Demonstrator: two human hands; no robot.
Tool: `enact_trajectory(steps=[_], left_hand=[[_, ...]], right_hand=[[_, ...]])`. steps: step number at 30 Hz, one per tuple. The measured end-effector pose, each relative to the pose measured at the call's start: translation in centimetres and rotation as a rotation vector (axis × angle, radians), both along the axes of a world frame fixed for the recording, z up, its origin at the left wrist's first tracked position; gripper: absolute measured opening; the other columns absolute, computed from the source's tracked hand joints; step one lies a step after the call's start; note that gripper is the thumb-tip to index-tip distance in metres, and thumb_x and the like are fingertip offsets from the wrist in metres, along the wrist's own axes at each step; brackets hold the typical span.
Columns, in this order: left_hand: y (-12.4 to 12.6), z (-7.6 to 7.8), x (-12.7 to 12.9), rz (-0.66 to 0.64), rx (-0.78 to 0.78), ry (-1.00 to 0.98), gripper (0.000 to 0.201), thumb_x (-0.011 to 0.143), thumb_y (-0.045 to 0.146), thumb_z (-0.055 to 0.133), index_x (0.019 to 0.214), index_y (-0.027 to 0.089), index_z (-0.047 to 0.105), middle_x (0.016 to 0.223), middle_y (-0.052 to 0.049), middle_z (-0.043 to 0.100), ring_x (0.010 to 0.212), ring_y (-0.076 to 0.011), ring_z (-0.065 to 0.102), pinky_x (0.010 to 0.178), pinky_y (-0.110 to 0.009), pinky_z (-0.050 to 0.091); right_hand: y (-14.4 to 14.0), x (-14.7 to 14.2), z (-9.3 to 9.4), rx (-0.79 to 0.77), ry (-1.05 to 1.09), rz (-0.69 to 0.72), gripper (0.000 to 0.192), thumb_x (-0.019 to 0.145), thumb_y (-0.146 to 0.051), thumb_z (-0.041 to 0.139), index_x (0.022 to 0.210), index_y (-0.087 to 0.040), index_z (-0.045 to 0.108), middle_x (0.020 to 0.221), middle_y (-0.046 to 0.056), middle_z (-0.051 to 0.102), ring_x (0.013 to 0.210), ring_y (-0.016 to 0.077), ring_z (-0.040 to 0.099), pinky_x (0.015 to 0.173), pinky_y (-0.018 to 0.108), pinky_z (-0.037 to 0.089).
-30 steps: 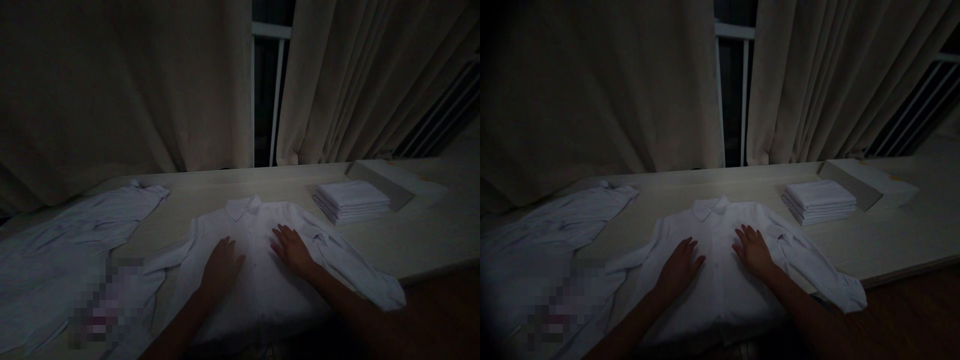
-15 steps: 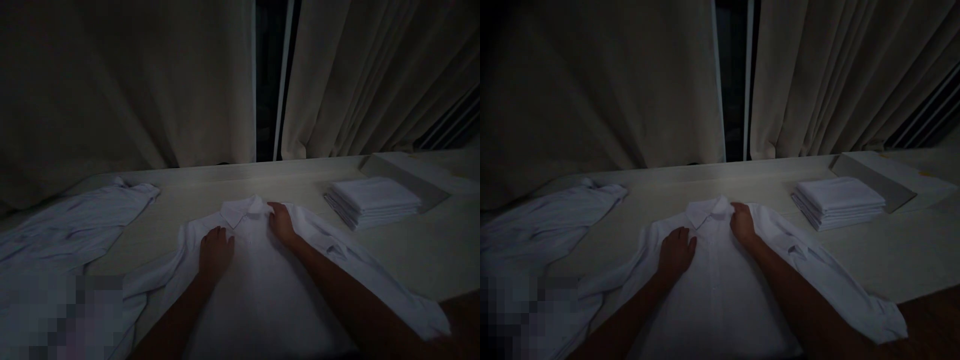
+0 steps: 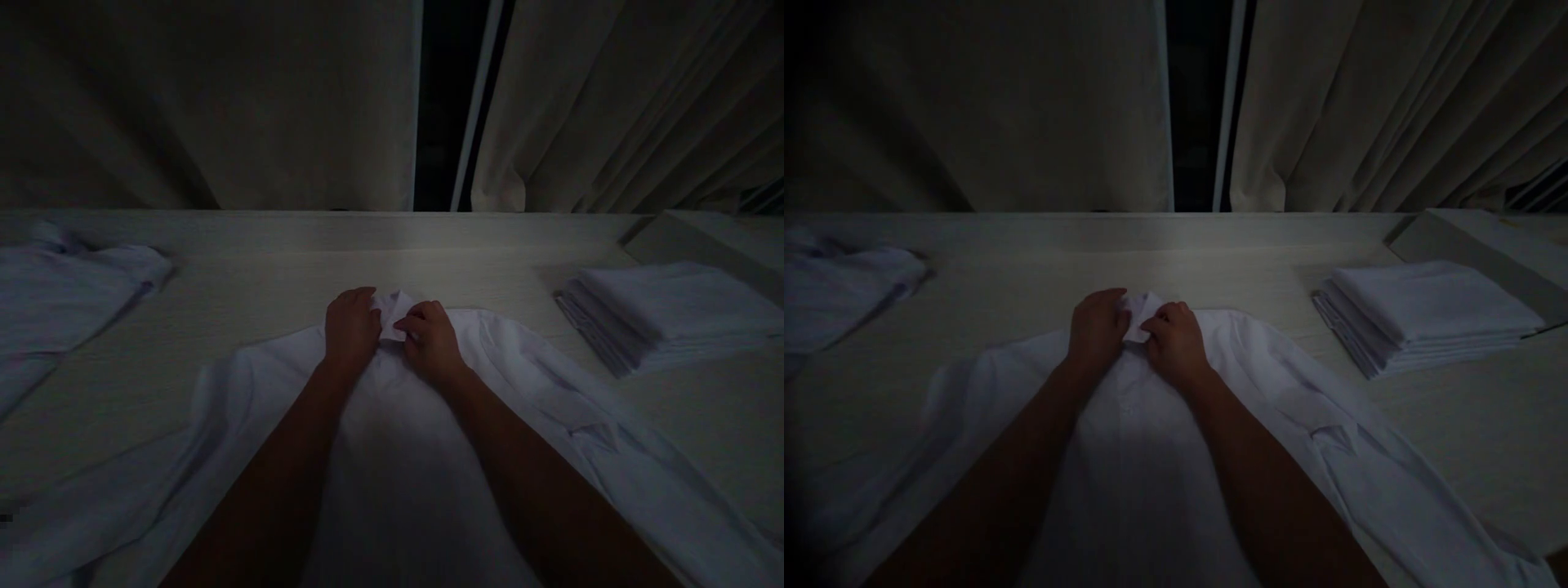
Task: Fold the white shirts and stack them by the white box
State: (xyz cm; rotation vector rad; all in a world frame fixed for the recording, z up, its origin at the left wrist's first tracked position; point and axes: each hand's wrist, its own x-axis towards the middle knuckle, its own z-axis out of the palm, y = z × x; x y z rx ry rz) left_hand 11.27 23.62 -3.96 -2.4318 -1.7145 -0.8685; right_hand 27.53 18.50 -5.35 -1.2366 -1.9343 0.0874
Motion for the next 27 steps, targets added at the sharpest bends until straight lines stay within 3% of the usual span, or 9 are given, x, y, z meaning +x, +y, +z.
enact_trajectory(steps=[3, 7, 11, 14, 18, 19, 21, 24, 27], left_hand=[[0.3, -1.3, 0.1, -0.009, -0.055, 0.031, 0.046, 0.087, 0.021, 0.047, 0.132, 0.016, 0.051, 0.123, -0.014, 0.063, 0.115, -0.0278, 0.055, 0.098, -0.044, 0.037], [0.2, -1.0, 0.1, 0.007, -0.049, 0.048, 0.051, 0.087, 0.025, 0.050, 0.138, 0.022, 0.046, 0.118, -0.012, 0.063, 0.113, -0.0298, 0.052, 0.094, -0.046, 0.034], [0.4, -0.6, -0.2, 0.044, -0.017, -0.046, 0.034, 0.086, 0.034, 0.055, 0.117, 0.025, 0.064, 0.099, -0.010, 0.063, 0.101, -0.0286, 0.053, 0.086, -0.044, 0.037], [0.8, -0.6, -0.9, 0.089, 0.045, -0.206, 0.021, 0.085, 0.040, 0.058, 0.092, 0.024, 0.071, 0.093, -0.007, 0.061, 0.098, -0.0265, 0.053, 0.087, -0.043, 0.038], [1.1, -0.7, -1.7, 0.167, 0.087, -0.439, 0.018, 0.084, 0.037, 0.060, 0.088, 0.023, 0.071, 0.094, -0.006, 0.060, 0.096, -0.0233, 0.054, 0.088, -0.041, 0.042], [1.1, -0.7, -1.8, 0.169, 0.087, -0.472, 0.017, 0.084, 0.036, 0.060, 0.088, 0.023, 0.071, 0.094, -0.006, 0.059, 0.095, -0.0226, 0.054, 0.087, -0.040, 0.044], [1.1, -0.6, -1.8, 0.148, 0.091, -0.498, 0.017, 0.084, 0.035, 0.059, 0.090, 0.024, 0.072, 0.093, -0.006, 0.057, 0.095, -0.0217, 0.053, 0.087, -0.039, 0.045], [0.8, -0.5, -1.5, 0.101, 0.118, -0.489, 0.020, 0.086, 0.036, 0.058, 0.092, 0.024, 0.073, 0.091, -0.006, 0.055, 0.094, -0.0209, 0.052, 0.085, -0.038, 0.046], [0.6, -0.4, -1.4, 0.037, 0.152, -0.447, 0.023, 0.088, 0.037, 0.057, 0.095, 0.023, 0.073, 0.090, -0.005, 0.054, 0.092, -0.0200, 0.051, 0.084, -0.036, 0.046]], right_hand=[[0.3, -0.6, 0.0, 0.001, -0.013, 0.026, 0.026, 0.070, -0.004, 0.060, 0.086, -0.019, 0.072, 0.090, 0.007, 0.060, 0.091, 0.0223, 0.051, 0.082, 0.038, 0.044], [0.2, -1.1, -0.1, 0.001, 0.074, 0.113, 0.026, 0.068, -0.002, 0.057, 0.082, -0.020, 0.070, 0.087, 0.006, 0.062, 0.085, 0.0200, 0.054, 0.078, 0.035, 0.046], [-0.1, -1.1, 0.0, 0.012, 0.214, 0.185, 0.030, 0.068, -0.001, 0.055, 0.083, -0.023, 0.069, 0.089, 0.004, 0.064, 0.084, 0.0186, 0.058, 0.075, 0.033, 0.049], [-0.1, -1.0, 0.5, 0.067, 0.311, 0.117, 0.025, 0.070, -0.005, 0.057, 0.080, -0.024, 0.070, 0.087, 0.004, 0.062, 0.082, 0.0187, 0.058, 0.073, 0.033, 0.048], [-0.1, -0.5, 1.3, 0.082, 0.495, -0.131, 0.015, 0.071, -0.013, 0.058, 0.068, -0.023, 0.069, 0.078, 0.003, 0.055, 0.070, 0.0161, 0.054, 0.062, 0.029, 0.044], [-0.1, -0.4, 1.4, 0.063, 0.536, -0.153, 0.014, 0.071, -0.014, 0.058, 0.065, -0.023, 0.068, 0.075, 0.002, 0.054, 0.067, 0.0154, 0.053, 0.060, 0.029, 0.043], [-0.2, -0.3, 1.4, -0.018, 0.577, -0.053, 0.013, 0.070, -0.018, 0.058, 0.060, -0.023, 0.065, 0.071, 0.001, 0.056, 0.066, 0.0156, 0.054, 0.059, 0.028, 0.043], [-0.4, -0.3, 1.2, -0.202, 0.657, 0.114, 0.015, 0.075, -0.024, 0.055, 0.073, -0.023, 0.070, 0.065, 0.000, 0.059, 0.063, 0.0158, 0.056, 0.057, 0.028, 0.043], [0.0, -0.1, 1.2, -0.264, 0.921, -0.072, 0.024, 0.088, -0.034, 0.048, 0.094, -0.024, 0.069, 0.062, -0.002, 0.059, 0.050, 0.0123, 0.049, 0.048, 0.025, 0.037]])
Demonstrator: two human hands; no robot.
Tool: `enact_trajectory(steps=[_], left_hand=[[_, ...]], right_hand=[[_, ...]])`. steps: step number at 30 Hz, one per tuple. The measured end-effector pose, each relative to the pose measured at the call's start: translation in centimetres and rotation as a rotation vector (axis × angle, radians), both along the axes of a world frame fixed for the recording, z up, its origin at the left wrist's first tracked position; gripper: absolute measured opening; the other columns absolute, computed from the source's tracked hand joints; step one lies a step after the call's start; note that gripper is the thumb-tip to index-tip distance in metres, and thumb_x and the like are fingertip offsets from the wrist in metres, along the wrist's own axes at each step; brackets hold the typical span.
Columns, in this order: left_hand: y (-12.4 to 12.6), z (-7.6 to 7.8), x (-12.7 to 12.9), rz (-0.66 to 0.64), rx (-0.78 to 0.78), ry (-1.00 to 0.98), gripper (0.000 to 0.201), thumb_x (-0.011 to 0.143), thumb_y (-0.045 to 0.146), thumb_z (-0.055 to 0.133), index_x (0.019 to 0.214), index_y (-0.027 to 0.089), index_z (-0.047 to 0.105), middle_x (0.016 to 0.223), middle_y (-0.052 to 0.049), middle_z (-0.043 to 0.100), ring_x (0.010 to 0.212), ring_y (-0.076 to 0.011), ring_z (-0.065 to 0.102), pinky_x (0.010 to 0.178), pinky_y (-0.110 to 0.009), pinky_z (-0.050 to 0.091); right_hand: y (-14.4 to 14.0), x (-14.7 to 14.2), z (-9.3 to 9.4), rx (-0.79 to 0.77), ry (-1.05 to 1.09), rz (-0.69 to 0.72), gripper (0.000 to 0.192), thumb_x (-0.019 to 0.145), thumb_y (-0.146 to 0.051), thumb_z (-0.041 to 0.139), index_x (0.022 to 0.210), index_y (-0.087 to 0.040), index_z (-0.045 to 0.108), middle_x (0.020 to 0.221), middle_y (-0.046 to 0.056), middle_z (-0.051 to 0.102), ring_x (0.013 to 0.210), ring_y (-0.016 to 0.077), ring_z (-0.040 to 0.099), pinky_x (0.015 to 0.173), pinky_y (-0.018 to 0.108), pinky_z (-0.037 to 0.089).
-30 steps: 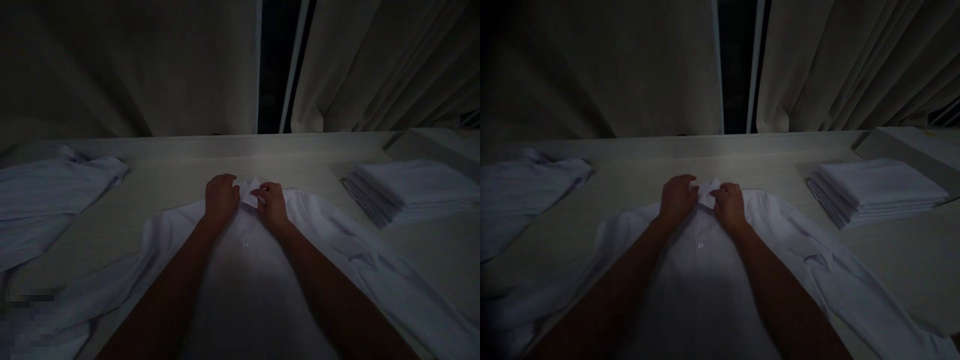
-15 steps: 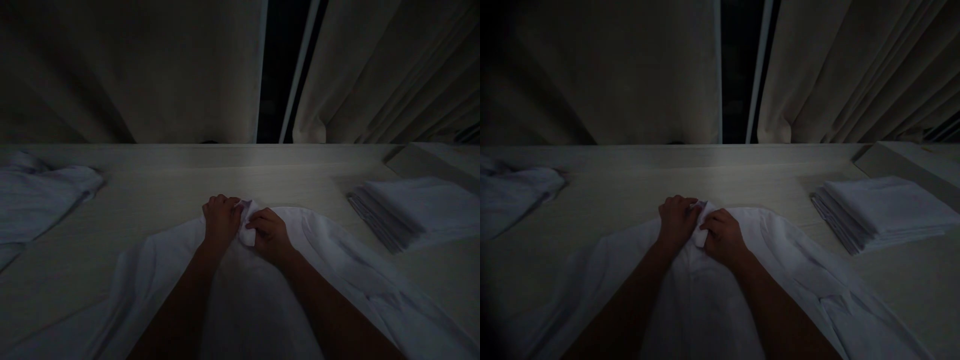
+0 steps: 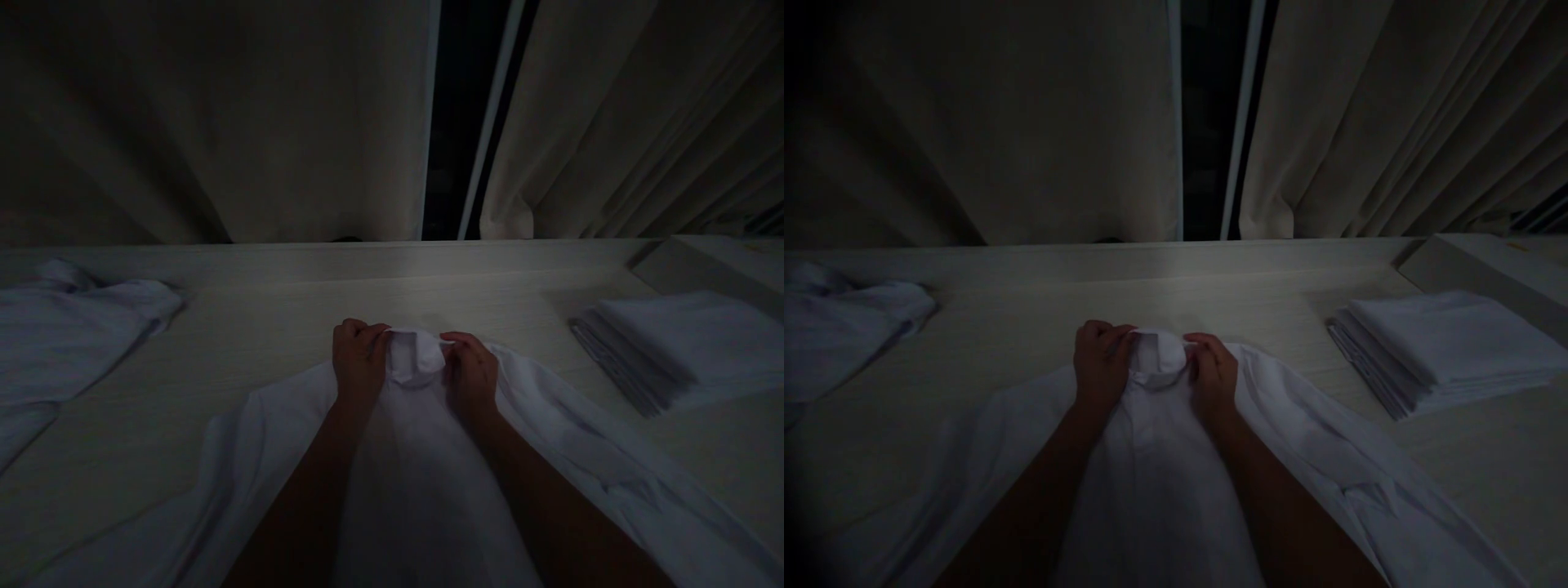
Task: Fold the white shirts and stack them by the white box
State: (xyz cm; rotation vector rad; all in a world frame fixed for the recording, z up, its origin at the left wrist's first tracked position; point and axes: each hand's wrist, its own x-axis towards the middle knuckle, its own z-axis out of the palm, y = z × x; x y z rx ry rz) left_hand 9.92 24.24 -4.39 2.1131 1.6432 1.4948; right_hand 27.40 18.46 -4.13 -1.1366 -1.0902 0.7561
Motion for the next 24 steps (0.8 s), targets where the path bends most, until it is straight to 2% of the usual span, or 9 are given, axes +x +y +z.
enact_trajectory(steps=[2, 4, 6, 8, 11, 14, 17, 20, 24], left_hand=[[0.0, 0.0, 0.1, -0.033, 0.006, 0.059, 0.024, 0.089, 0.037, 0.054, 0.095, 0.023, 0.072, 0.092, -0.006, 0.055, 0.093, -0.0204, 0.051, 0.084, -0.037, 0.046], [-0.1, 0.1, 0.1, -0.041, 0.002, 0.105, 0.025, 0.090, 0.036, 0.052, 0.096, 0.023, 0.072, 0.096, -0.007, 0.056, 0.095, -0.0214, 0.051, 0.085, -0.039, 0.045], [-0.2, 0.2, 0.3, -0.036, 0.009, 0.131, 0.025, 0.090, 0.034, 0.051, 0.099, 0.022, 0.071, 0.104, -0.008, 0.058, 0.098, -0.0222, 0.052, 0.086, -0.040, 0.045], [-0.4, 0.4, 0.6, -0.055, 0.027, 0.155, 0.028, 0.089, 0.031, 0.052, 0.111, 0.024, 0.068, 0.117, -0.009, 0.059, 0.102, -0.0226, 0.052, 0.089, -0.040, 0.044], [-1.0, 0.9, 1.2, -0.154, 0.063, 0.191, 0.038, 0.088, 0.025, 0.053, 0.125, 0.027, 0.059, 0.128, -0.005, 0.060, 0.113, -0.0219, 0.051, 0.099, -0.042, 0.039], [-1.3, 1.2, 1.5, -0.231, 0.098, 0.199, 0.023, 0.088, 0.024, 0.055, 0.107, 0.026, 0.067, 0.110, -0.001, 0.070, 0.111, -0.0204, 0.053, 0.102, -0.041, 0.035], [-1.2, 1.2, 1.4, -0.176, 0.136, 0.162, 0.014, 0.086, 0.028, 0.058, 0.089, 0.024, 0.071, 0.096, -0.003, 0.070, 0.101, -0.0208, 0.055, 0.094, -0.040, 0.041], [-1.2, 1.1, 1.4, -0.104, 0.118, 0.086, 0.016, 0.086, 0.029, 0.057, 0.089, 0.023, 0.072, 0.088, -0.005, 0.067, 0.091, -0.0201, 0.057, 0.083, -0.036, 0.047], [-1.5, 0.8, 1.7, -0.101, -0.050, -0.055, 0.019, 0.086, 0.026, 0.053, 0.097, 0.022, 0.069, 0.083, -0.001, 0.070, 0.075, -0.0139, 0.062, 0.072, -0.028, 0.049]], right_hand=[[0.5, 0.3, 0.1, -0.061, 0.133, -0.043, 0.029, 0.091, -0.045, 0.048, 0.094, -0.022, 0.067, 0.064, -0.001, 0.060, 0.047, 0.0111, 0.047, 0.046, 0.025, 0.035], [1.0, 0.5, 0.3, -0.133, 0.204, 0.036, 0.032, 0.087, -0.050, 0.056, 0.094, -0.021, 0.067, 0.065, -0.002, 0.061, 0.047, 0.0110, 0.048, 0.046, 0.024, 0.037], [1.3, 0.7, 0.4, -0.196, 0.247, 0.136, 0.032, 0.079, -0.046, 0.068, 0.098, -0.021, 0.066, 0.065, -0.003, 0.061, 0.048, 0.0109, 0.050, 0.047, 0.024, 0.038], [1.3, 0.8, 0.4, -0.228, 0.282, 0.221, 0.040, 0.069, -0.036, 0.078, 0.104, -0.022, 0.066, 0.067, -0.004, 0.063, 0.050, 0.0104, 0.051, 0.048, 0.023, 0.038], [1.0, 0.8, 0.4, -0.255, 0.345, 0.343, 0.046, 0.065, -0.028, 0.080, 0.109, -0.022, 0.066, 0.073, -0.003, 0.066, 0.052, 0.0100, 0.053, 0.050, 0.023, 0.040], [1.0, 0.9, 0.5, -0.241, 0.389, 0.417, 0.047, 0.063, -0.022, 0.080, 0.108, -0.022, 0.067, 0.074, -0.003, 0.068, 0.056, 0.0107, 0.056, 0.058, 0.025, 0.044], [1.2, 1.1, 0.5, -0.209, 0.423, 0.399, 0.045, 0.061, -0.017, 0.081, 0.104, -0.022, 0.068, 0.075, -0.002, 0.069, 0.060, 0.0111, 0.059, 0.062, 0.025, 0.046], [1.4, 1.4, 0.6, -0.188, 0.469, 0.371, 0.041, 0.062, -0.017, 0.080, 0.101, -0.022, 0.067, 0.078, -0.002, 0.070, 0.062, 0.0112, 0.060, 0.063, 0.025, 0.047], [1.3, 1.8, 1.0, -0.202, 0.403, 0.411, 0.045, 0.061, -0.019, 0.081, 0.102, -0.022, 0.064, 0.077, -0.003, 0.068, 0.059, 0.0114, 0.060, 0.057, 0.024, 0.048]])
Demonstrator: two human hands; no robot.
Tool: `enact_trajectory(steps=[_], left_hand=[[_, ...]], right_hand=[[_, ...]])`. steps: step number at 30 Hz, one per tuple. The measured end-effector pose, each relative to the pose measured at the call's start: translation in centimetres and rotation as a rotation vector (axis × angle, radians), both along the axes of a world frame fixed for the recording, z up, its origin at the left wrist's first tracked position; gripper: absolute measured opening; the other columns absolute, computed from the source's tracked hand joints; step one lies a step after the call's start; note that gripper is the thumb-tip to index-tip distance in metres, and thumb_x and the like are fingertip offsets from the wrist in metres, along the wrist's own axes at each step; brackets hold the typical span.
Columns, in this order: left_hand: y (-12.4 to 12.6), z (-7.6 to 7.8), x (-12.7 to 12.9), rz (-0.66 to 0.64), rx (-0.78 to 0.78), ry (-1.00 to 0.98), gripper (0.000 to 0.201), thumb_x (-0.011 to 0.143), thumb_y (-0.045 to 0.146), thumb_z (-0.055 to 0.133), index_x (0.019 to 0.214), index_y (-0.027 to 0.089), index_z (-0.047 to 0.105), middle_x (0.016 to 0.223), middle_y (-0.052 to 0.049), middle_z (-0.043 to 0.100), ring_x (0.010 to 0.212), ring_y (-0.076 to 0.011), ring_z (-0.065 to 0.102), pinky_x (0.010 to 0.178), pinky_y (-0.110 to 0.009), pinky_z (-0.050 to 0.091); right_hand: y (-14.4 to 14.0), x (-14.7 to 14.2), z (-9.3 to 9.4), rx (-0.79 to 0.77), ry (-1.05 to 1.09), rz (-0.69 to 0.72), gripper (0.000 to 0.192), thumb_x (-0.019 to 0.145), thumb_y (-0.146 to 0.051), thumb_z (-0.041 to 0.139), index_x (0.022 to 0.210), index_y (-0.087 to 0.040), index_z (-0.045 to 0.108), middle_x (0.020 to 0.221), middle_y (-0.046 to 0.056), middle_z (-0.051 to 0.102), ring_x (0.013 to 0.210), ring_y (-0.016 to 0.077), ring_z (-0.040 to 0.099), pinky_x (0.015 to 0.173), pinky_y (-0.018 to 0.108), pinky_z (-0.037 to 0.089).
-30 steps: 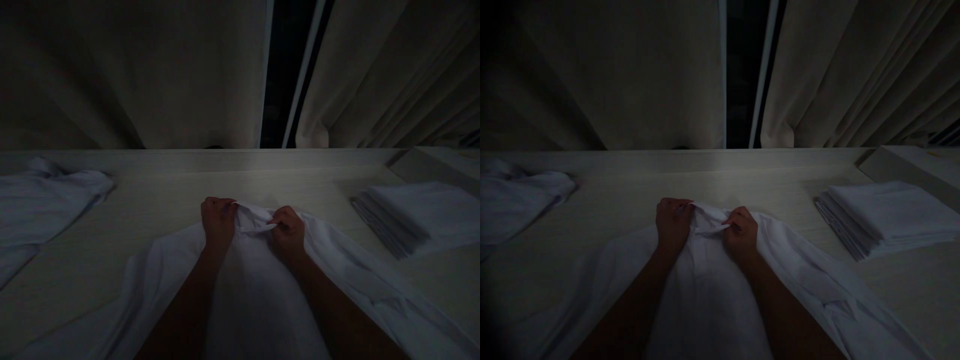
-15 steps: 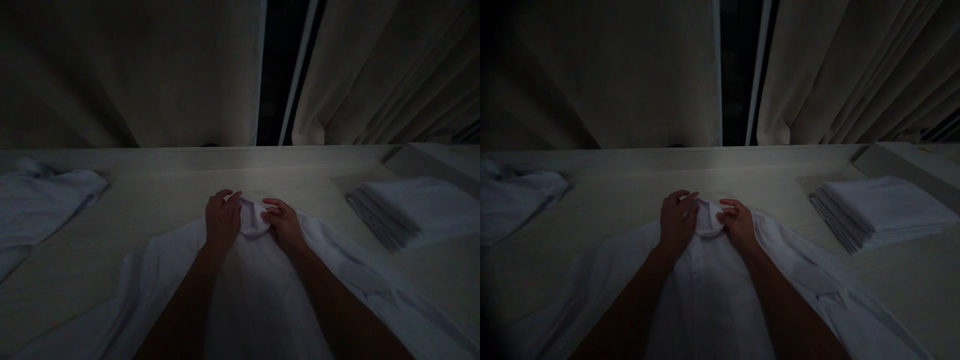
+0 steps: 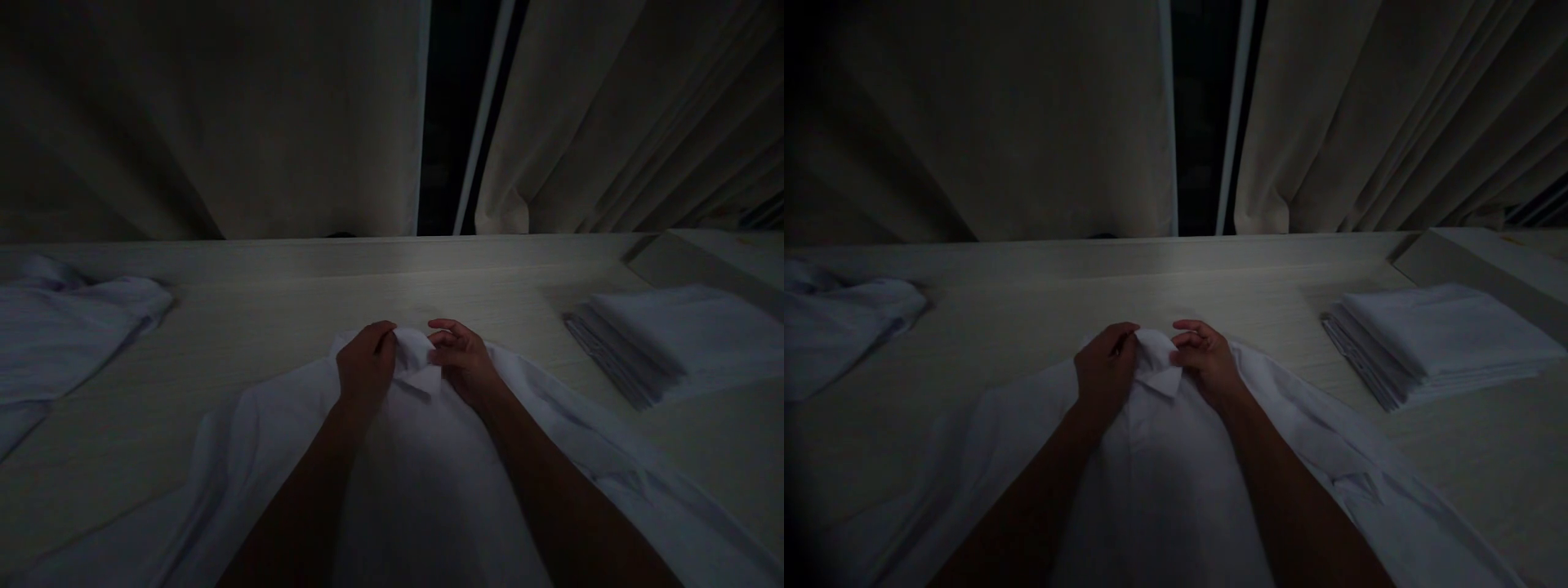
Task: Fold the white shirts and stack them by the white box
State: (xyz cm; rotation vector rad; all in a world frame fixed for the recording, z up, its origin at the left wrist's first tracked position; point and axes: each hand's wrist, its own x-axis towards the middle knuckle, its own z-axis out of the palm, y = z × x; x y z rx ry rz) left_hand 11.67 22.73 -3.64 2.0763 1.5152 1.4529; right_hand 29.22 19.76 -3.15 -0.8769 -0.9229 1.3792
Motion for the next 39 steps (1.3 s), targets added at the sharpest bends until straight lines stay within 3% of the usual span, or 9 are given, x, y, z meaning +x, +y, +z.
enact_trajectory(steps=[5, 9, 14, 18, 21, 26, 29, 35, 39], left_hand=[[-0.1, -0.2, 0.3, 0.055, -0.111, -0.076, 0.023, 0.085, 0.029, 0.055, 0.101, 0.024, 0.070, 0.073, 0.003, 0.069, 0.060, -0.0097, 0.061, 0.062, -0.023, 0.047], [0.0, -0.2, 0.5, 0.088, -0.129, -0.031, 0.022, 0.085, 0.030, 0.056, 0.101, 0.024, 0.070, 0.074, 0.002, 0.070, 0.060, -0.0100, 0.061, 0.062, -0.023, 0.046], [0.0, 0.0, 0.7, 0.103, -0.076, -0.049, 0.024, 0.088, 0.036, 0.055, 0.103, 0.022, 0.068, 0.087, -0.001, 0.072, 0.068, -0.0109, 0.063, 0.068, -0.024, 0.048], [-0.3, 0.3, 0.6, 0.031, -0.031, -0.097, 0.025, 0.091, 0.035, 0.050, 0.103, 0.020, 0.067, 0.095, -0.003, 0.072, 0.079, -0.0127, 0.065, 0.075, -0.025, 0.049], [-0.5, 0.4, 0.4, -0.010, -0.101, -0.148, 0.027, 0.093, 0.037, 0.048, 0.104, 0.021, 0.065, 0.088, -0.002, 0.072, 0.075, -0.0119, 0.066, 0.071, -0.024, 0.050], [-0.7, 0.5, 0.2, -0.067, -0.232, -0.127, 0.030, 0.095, 0.041, 0.043, 0.096, 0.021, 0.066, 0.076, 0.000, 0.071, 0.069, -0.0123, 0.066, 0.064, -0.023, 0.048], [-0.6, 0.5, 0.1, -0.090, -0.249, -0.070, 0.033, 0.096, 0.041, 0.039, 0.097, 0.021, 0.066, 0.076, 0.000, 0.071, 0.070, -0.0132, 0.065, 0.064, -0.025, 0.046], [-0.5, 0.5, 0.1, -0.129, -0.251, -0.018, 0.036, 0.096, 0.042, 0.037, 0.095, 0.021, 0.066, 0.077, -0.001, 0.070, 0.072, -0.0145, 0.064, 0.066, -0.027, 0.046], [-0.5, 0.7, 0.2, -0.168, -0.279, 0.071, 0.031, 0.093, 0.042, 0.043, 0.094, 0.021, 0.066, 0.078, -0.001, 0.069, 0.071, -0.0151, 0.063, 0.066, -0.027, 0.044]], right_hand=[[-0.5, 0.2, 0.5, -0.061, -0.204, 0.155, 0.033, 0.073, -0.035, 0.074, 0.098, -0.022, 0.056, 0.055, -0.008, 0.058, 0.039, 0.0113, 0.052, 0.039, 0.021, 0.039], [-0.6, 0.5, 0.5, -0.142, -0.152, 0.189, 0.042, 0.062, -0.021, 0.079, 0.093, -0.023, 0.050, 0.068, -0.006, 0.062, 0.053, 0.0116, 0.059, 0.049, 0.022, 0.045], [-0.1, 0.6, -0.3, -0.114, -0.057, 0.229, 0.039, 0.057, -0.007, 0.075, 0.085, -0.021, 0.051, 0.069, -0.006, 0.061, 0.055, 0.0090, 0.056, 0.048, 0.019, 0.037], [0.3, 0.2, -0.8, -0.095, 0.162, 0.127, 0.041, 0.057, -0.004, 0.074, 0.089, -0.021, 0.056, 0.079, -0.003, 0.065, 0.069, 0.0104, 0.060, 0.064, 0.022, 0.047], [0.1, 0.0, -0.8, -0.128, 0.222, 0.193, 0.044, 0.055, -0.004, 0.077, 0.093, -0.021, 0.059, 0.087, 0.000, 0.067, 0.077, 0.0144, 0.063, 0.071, 0.028, 0.051], [0.0, -0.1, -0.1, -0.192, 0.249, 0.312, 0.028, 0.077, -0.034, 0.074, 0.098, -0.018, 0.062, 0.093, 0.006, 0.069, 0.086, 0.0205, 0.065, 0.079, 0.041, 0.055], [0.2, -0.5, -0.1, -0.215, 0.253, 0.345, 0.037, 0.086, -0.051, 0.062, 0.093, -0.015, 0.065, 0.087, 0.008, 0.069, 0.085, 0.0205, 0.065, 0.079, 0.039, 0.053], [0.2, -0.5, -0.6, -0.197, 0.175, 0.277, 0.017, 0.073, -0.027, 0.076, 0.082, -0.016, 0.066, 0.083, 0.005, 0.068, 0.078, 0.0163, 0.062, 0.076, 0.031, 0.050], [0.3, -0.3, -0.8, -0.158, 0.159, 0.255, 0.020, 0.065, -0.016, 0.074, 0.084, -0.017, 0.065, 0.084, 0.003, 0.068, 0.083, 0.0168, 0.063, 0.084, 0.033, 0.048]])
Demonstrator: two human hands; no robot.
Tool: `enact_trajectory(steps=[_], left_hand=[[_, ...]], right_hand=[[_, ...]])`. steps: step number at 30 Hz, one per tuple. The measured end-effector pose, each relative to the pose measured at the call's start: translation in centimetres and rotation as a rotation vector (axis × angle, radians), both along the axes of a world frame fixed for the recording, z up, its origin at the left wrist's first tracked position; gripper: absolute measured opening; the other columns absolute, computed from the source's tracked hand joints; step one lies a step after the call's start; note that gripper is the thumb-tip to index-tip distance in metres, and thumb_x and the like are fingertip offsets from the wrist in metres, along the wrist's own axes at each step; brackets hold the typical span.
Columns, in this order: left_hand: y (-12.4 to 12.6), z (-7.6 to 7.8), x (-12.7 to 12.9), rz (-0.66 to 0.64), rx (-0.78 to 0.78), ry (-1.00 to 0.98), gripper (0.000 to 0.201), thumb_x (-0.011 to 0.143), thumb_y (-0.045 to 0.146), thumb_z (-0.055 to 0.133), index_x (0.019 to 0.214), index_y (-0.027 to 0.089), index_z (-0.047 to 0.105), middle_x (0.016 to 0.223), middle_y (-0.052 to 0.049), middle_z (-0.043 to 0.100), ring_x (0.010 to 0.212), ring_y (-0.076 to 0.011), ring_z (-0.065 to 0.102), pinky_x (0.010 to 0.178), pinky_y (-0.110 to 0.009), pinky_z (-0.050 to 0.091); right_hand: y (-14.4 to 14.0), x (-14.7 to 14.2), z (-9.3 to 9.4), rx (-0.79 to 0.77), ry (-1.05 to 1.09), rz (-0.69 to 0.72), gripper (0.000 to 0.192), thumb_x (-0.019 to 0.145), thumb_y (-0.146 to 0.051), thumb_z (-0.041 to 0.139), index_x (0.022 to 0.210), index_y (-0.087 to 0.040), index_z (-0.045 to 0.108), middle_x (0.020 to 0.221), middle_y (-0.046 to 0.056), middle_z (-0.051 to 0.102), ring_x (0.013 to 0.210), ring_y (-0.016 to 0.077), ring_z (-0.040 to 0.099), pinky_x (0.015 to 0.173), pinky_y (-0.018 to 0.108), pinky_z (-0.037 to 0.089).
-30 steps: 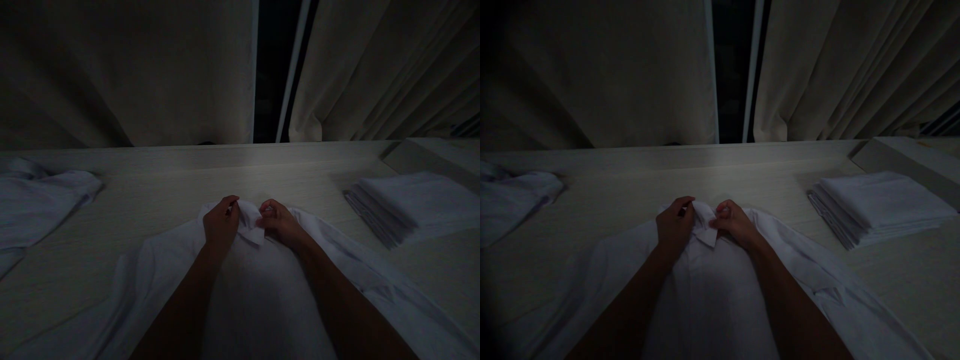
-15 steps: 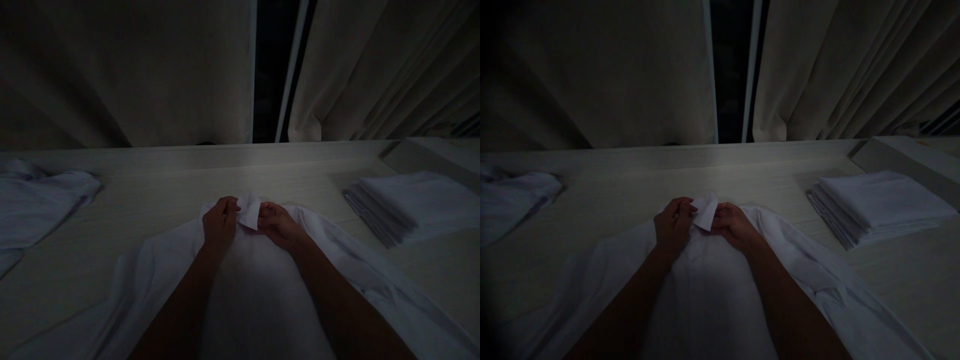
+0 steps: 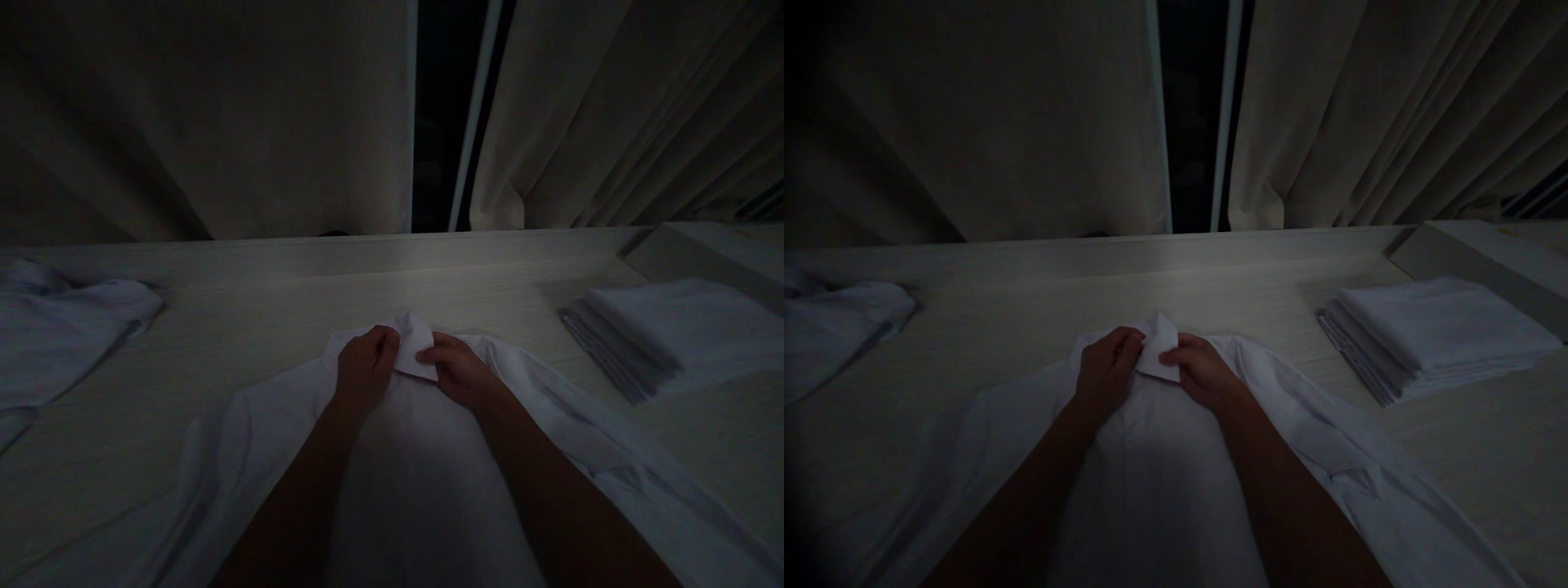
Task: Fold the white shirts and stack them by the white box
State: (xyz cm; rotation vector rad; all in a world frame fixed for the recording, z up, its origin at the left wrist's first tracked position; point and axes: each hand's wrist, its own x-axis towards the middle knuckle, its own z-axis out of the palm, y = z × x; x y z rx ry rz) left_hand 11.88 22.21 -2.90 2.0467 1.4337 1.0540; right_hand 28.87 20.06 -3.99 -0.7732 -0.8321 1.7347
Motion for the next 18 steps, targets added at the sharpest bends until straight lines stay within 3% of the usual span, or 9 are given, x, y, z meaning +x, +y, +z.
enact_trajectory(steps=[2, 4, 7, 9, 10, 12, 14, 16, 18], left_hand=[[0.0, 0.1, 0.1, -0.022, -0.020, 0.019, 0.026, 0.089, 0.040, 0.049, 0.098, 0.022, 0.065, 0.076, 0.000, 0.069, 0.067, -0.0142, 0.061, 0.064, -0.027, 0.043], [0.0, 0.2, 0.3, -0.037, -0.059, -0.011, 0.023, 0.085, 0.036, 0.054, 0.102, 0.023, 0.064, 0.075, 0.002, 0.068, 0.062, -0.0124, 0.059, 0.062, -0.026, 0.043], [0.1, 0.1, 0.4, -0.076, -0.097, -0.085, 0.028, 0.080, 0.029, 0.058, 0.108, 0.023, 0.060, 0.076, 0.003, 0.068, 0.063, -0.0114, 0.060, 0.065, -0.025, 0.045], [0.2, -0.1, 0.3, -0.111, -0.107, -0.120, 0.032, 0.078, 0.027, 0.059, 0.110, 0.023, 0.058, 0.077, 0.003, 0.067, 0.068, -0.0119, 0.062, 0.069, -0.025, 0.047], [0.3, -0.2, 0.3, -0.121, -0.113, -0.129, 0.032, 0.078, 0.026, 0.060, 0.110, 0.023, 0.058, 0.078, 0.003, 0.067, 0.070, -0.0121, 0.062, 0.070, -0.025, 0.047], [0.4, -0.4, 0.3, -0.129, -0.129, -0.133, 0.032, 0.078, 0.026, 0.060, 0.109, 0.023, 0.058, 0.078, 0.003, 0.068, 0.071, -0.0126, 0.063, 0.071, -0.026, 0.048], [0.5, -0.7, 0.4, -0.095, -0.121, -0.096, 0.028, 0.079, 0.026, 0.058, 0.106, 0.024, 0.060, 0.078, 0.002, 0.068, 0.071, -0.0137, 0.063, 0.073, -0.028, 0.049], [0.7, -0.9, 0.3, -0.003, -0.056, -0.014, 0.022, 0.081, 0.027, 0.056, 0.102, 0.024, 0.063, 0.079, 0.000, 0.069, 0.075, -0.0160, 0.064, 0.078, -0.032, 0.048], [0.9, -1.0, 0.1, 0.135, 0.047, 0.060, 0.021, 0.084, 0.030, 0.053, 0.100, 0.023, 0.065, 0.085, -0.003, 0.070, 0.082, -0.0193, 0.064, 0.083, -0.036, 0.048]], right_hand=[[0.1, -0.1, -0.2, 0.019, -0.037, -0.027, 0.025, 0.062, -0.013, 0.073, 0.084, -0.017, 0.062, 0.082, 0.001, 0.067, 0.082, 0.0164, 0.063, 0.084, 0.033, 0.048], [0.3, -0.3, -0.4, 0.042, -0.145, -0.143, 0.026, 0.063, -0.015, 0.073, 0.084, -0.019, 0.059, 0.077, -0.001, 0.064, 0.074, 0.0150, 0.061, 0.077, 0.032, 0.049], [0.2, 0.0, -0.3, 0.195, -0.477, -0.554, 0.024, 0.071, -0.024, 0.071, 0.090, -0.021, 0.056, 0.080, -0.001, 0.064, 0.070, 0.0150, 0.059, 0.071, 0.031, 0.049], [0.1, 0.5, -0.1, 0.378, -0.761, -0.797, 0.023, 0.079, -0.031, 0.066, 0.099, -0.021, 0.058, 0.093, 0.004, 0.066, 0.082, 0.0182, 0.061, 0.079, 0.035, 0.049], [0.0, 0.8, -0.1, 0.471, -0.897, -0.842, 0.025, 0.083, -0.033, 0.063, 0.104, -0.021, 0.059, 0.101, 0.007, 0.066, 0.092, 0.0201, 0.061, 0.085, 0.038, 0.048], [-0.2, 1.2, -0.2, 0.634, -1.143, -0.748, 0.030, 0.088, -0.033, 0.056, 0.115, -0.021, 0.060, 0.115, 0.010, 0.064, 0.109, 0.0226, 0.057, 0.097, 0.042, 0.043], [-0.3, 1.2, -0.4, 0.714, -1.359, -0.539, 0.035, 0.091, -0.032, 0.052, 0.124, -0.022, 0.059, 0.126, 0.010, 0.061, 0.122, 0.0240, 0.050, 0.107, 0.046, 0.034], [-0.4, 0.9, -0.8, 0.693, -1.536, -0.403, 0.039, 0.093, -0.032, 0.050, 0.130, -0.024, 0.056, 0.135, 0.010, 0.056, 0.131, 0.0267, 0.042, 0.112, 0.051, 0.024], [-0.3, 0.7, -1.2, 0.627, -1.638, -0.399, 0.042, 0.095, -0.034, 0.047, 0.135, -0.025, 0.052, 0.142, 0.011, 0.049, 0.137, 0.0304, 0.033, 0.113, 0.057, 0.015]])
